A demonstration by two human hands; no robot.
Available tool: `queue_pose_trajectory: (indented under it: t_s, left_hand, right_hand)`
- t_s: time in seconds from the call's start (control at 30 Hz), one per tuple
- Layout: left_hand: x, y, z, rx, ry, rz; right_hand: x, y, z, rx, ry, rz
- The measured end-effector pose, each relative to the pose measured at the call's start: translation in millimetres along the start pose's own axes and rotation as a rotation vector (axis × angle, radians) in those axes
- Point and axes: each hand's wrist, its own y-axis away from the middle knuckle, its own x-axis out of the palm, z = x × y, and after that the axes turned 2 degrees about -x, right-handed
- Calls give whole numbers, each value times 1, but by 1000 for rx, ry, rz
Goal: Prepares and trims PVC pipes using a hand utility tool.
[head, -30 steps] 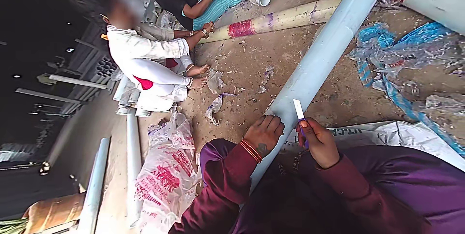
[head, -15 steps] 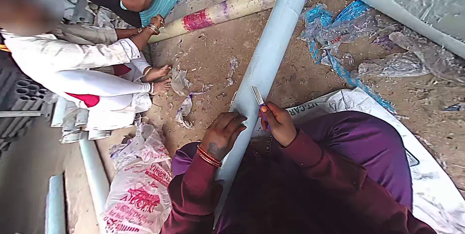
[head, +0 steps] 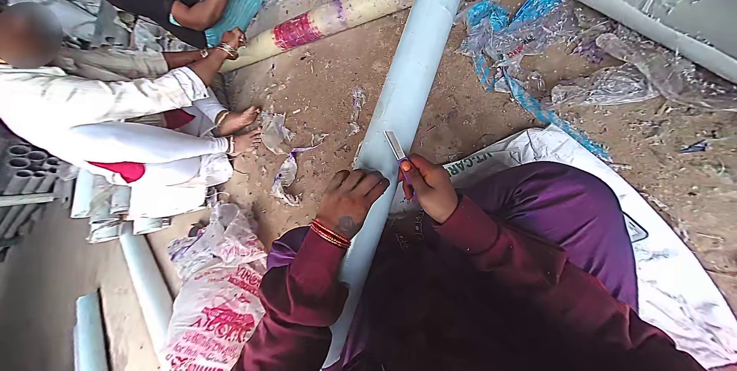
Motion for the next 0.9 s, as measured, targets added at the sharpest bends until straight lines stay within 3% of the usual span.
queue_pose_trajectory:
  t_s: [0.27, 0.47, 0.6, 0.73, 0.9]
  left_hand:
    - [-21, 23, 7, 20, 150, 150]
    - [-53, 100, 10, -283, 383, 207]
    - [-64, 141, 2, -511, 395, -25]
    - [-52, 141, -3, -515, 240, -236]
    - [-14, 71, 15, -578, 691, -294]
  right_hand:
    - [-3, -4, 5, 92, 54, 58]
    - [1, -5, -2, 61, 22, 48]
    - [5, -4, -9, -12, -52, -11]
    - [7, -1, -13, -23, -76, -54]
    - [8, 3, -20, -71, -27, -79]
